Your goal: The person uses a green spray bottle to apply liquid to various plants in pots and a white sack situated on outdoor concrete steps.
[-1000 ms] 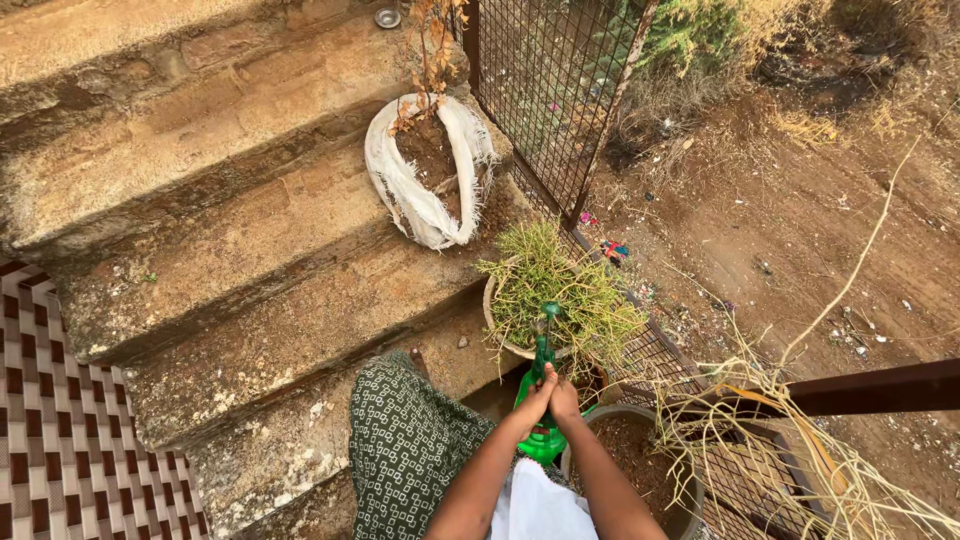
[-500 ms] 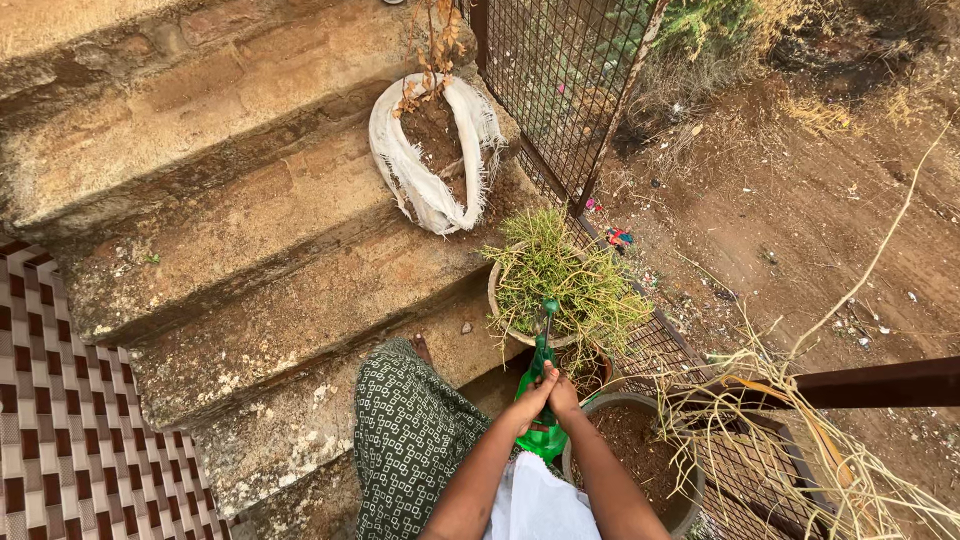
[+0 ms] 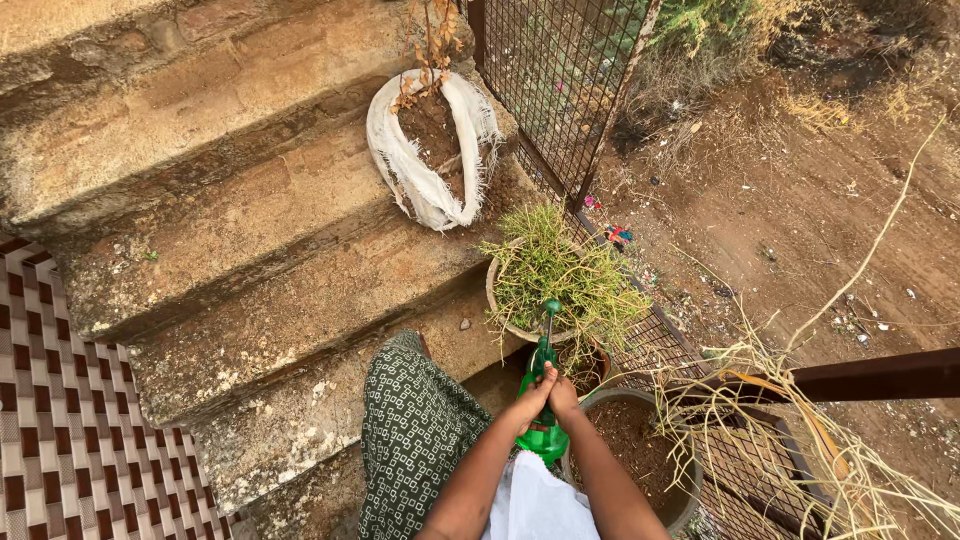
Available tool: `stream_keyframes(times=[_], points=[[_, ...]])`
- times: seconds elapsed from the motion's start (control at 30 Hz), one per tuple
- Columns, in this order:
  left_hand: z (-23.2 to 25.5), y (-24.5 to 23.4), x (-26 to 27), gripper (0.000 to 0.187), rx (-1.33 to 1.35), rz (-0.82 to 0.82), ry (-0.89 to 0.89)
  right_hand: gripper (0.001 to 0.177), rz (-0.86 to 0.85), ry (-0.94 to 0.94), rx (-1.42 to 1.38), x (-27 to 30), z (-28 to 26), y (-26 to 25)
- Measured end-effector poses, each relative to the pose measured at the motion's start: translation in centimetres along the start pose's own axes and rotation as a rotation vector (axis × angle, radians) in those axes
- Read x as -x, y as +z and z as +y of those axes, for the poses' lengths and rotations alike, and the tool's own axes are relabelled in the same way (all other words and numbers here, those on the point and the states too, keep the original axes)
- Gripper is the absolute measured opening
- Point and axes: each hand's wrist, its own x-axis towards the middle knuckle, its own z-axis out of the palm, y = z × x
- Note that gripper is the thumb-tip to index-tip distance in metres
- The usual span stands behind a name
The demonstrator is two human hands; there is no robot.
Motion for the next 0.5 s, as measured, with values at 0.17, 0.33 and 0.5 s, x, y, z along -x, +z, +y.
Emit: stream_keyframes(times=[0.17,0.33,0.5], points=[[-0.31,0.24,-0.05,0.114,0.001,0.000,-0.013,0.068,0.011,0.027,0.001,0.18,0.19,-0.18],[-0.61,0.30,-0.15,0.119,-0.017,-0.037,-0.029,0.070,0.004,0.063,-0.035,0.23,0.46,-0.41],[-0.30,0.30,0.06,0.118,-0.014,-0.035,-0.024,0.069,0.023,0.055,-0.011,0.02,0.36,-0.37]])
